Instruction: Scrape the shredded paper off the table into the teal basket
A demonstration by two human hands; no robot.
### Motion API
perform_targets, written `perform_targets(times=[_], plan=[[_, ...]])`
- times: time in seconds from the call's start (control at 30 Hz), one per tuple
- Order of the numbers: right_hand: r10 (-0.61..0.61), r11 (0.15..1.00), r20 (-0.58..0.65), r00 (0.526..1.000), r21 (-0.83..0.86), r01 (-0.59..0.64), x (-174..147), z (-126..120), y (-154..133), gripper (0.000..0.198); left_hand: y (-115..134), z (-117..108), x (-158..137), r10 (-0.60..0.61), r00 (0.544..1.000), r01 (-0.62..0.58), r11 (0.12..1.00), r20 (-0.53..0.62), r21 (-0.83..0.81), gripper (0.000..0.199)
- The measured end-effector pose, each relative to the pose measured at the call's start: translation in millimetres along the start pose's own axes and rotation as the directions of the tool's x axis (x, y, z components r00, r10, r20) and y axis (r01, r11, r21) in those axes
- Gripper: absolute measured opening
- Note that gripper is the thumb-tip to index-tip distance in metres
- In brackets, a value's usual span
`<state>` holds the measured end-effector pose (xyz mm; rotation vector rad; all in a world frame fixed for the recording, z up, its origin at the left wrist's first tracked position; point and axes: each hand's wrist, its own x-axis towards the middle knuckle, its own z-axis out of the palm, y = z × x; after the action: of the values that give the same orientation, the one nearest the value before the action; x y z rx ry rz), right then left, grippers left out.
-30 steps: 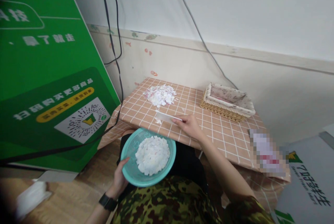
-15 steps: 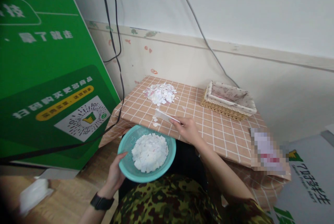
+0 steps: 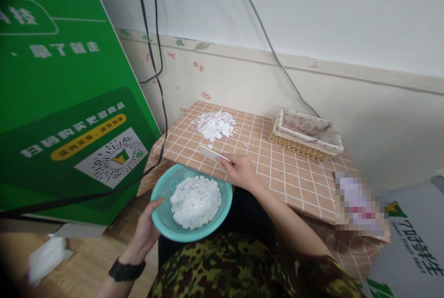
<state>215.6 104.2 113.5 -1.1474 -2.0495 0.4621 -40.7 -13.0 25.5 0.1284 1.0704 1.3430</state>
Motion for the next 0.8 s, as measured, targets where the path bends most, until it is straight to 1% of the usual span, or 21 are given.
perform_targets(times=[0.1,0.2,0.3,0.43,0.6,0.7,0.8], plan=[[0.064,0.990,-0.120,0.991,-0.116,-0.078,6,-5,9,0.036,0,0,1,0.008,1.000,-0.008,1.000,-0.012,-0.009,0.028],[0.064,0.986,-0.168,0.984,-0.144,-0.089,12,-8,15,0.037,-1,-2,3,0.019,1.000,-0.019,1.000,0.002,-0.008,0.028],[0.050,0.988,-0.132,0.990,-0.137,-0.068,20,-7,15,0.039,-3,-4,5,0.019,1.000,-0.019,1.000,0.024,0.002,0.030],[0.028,0.991,-0.065,0.997,-0.129,-0.037,31,-5,15,0.041,-2,-7,8,0.035,0.999,-0.035,0.999,0.006,0.008,0.026],[0.036,0.994,-0.066,0.997,-0.098,-0.042,40,-6,21,0.043,-2,-8,11,0.009,1.000,-0.009,1.000,-0.009,0.005,0.022],[0.021,0.993,-0.053,0.998,-0.111,-0.027,41,-6,21,0.042,-2,-8,11,0.010,1.000,-0.010,1.000,-0.015,-0.003,0.023],[0.013,0.997,-0.025,1.000,-0.079,-0.015,40,-8,19,0.040,-1,-8,10,-0.003,1.000,0.003,1.000,-0.003,-0.013,0.026]])
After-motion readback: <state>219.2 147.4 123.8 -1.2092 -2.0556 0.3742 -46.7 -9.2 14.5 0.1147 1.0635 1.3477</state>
